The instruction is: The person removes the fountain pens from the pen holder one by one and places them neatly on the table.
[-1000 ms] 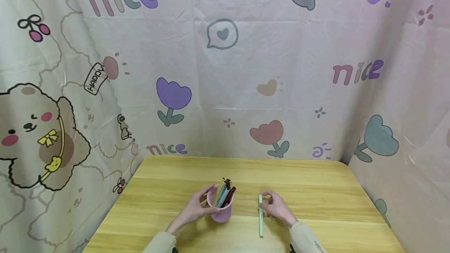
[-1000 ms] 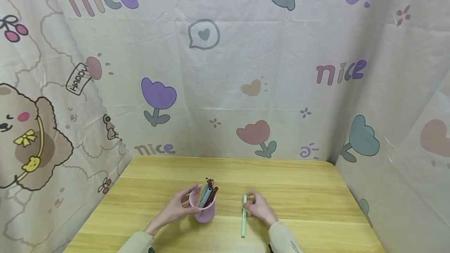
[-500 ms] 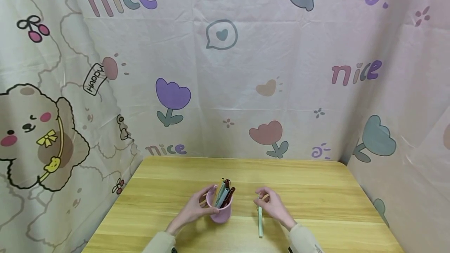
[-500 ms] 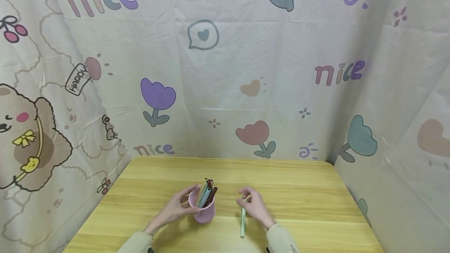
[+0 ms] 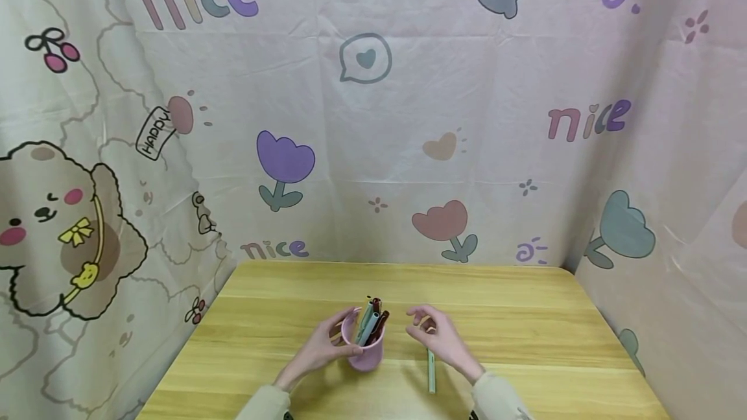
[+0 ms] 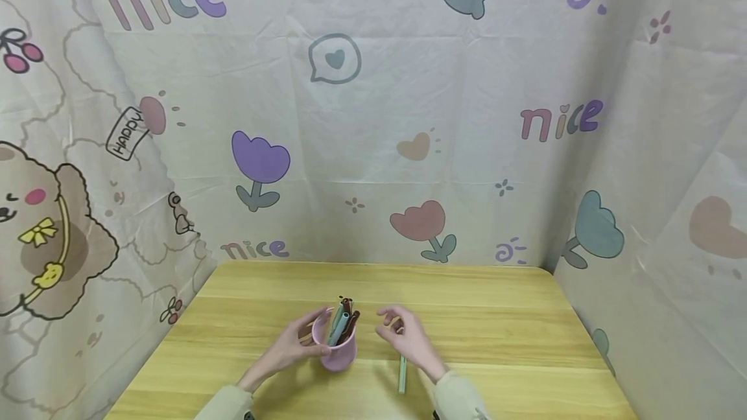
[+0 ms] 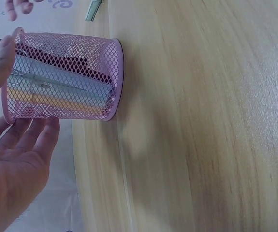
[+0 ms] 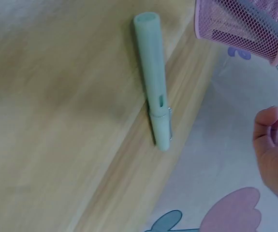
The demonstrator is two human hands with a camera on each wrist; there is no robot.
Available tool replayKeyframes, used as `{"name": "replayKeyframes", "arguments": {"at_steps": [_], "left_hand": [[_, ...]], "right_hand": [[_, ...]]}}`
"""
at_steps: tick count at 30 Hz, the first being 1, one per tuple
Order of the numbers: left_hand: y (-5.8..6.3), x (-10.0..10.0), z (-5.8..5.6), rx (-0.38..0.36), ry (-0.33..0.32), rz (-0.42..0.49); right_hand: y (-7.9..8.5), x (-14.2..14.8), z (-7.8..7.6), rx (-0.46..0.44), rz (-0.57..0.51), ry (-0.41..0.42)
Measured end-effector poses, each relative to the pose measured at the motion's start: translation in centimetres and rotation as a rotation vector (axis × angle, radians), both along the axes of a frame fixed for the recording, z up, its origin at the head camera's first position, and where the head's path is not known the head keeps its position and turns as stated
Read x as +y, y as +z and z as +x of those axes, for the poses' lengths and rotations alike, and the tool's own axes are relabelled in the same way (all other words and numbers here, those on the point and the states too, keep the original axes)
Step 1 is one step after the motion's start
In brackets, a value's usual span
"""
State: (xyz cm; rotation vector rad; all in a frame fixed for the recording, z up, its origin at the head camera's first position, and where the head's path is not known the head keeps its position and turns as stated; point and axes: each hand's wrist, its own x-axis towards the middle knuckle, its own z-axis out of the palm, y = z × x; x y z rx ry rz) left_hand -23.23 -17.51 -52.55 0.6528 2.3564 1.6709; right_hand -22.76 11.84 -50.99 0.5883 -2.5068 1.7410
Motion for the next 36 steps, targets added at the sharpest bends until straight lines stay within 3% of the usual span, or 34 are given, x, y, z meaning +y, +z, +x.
{"name": "replayKeyframes", "arguments": {"at_steps": [5,17,24,30,36], "left_hand": [[-0.2,0.0,-0.1,-0.001,0.003,-0.005],[0.0,-0.1,0.1,0.01,-0.016,0.01],[0.0,-0.1,0.0,0.007,-0.019,0.011],[-0.2,-0.1,-0.1,0.007,-0.017,0.015],[-0.2,-0.1,-0.1,0.022,-0.025,0.014]], "right_hand": [[0.2,-0.9,-0.1,0.086,-0.029,0.067],[0.1,-2.9,-0.8,0.182,-0.006,0.158],[0.5,-3.7,-0.9,0.173,-0.04,0.224],[0.5,-4.1,-1.0,0.161,-0.042,0.226],[0.3,-4.6,-1.1,0.223,0.025,0.155]]}}
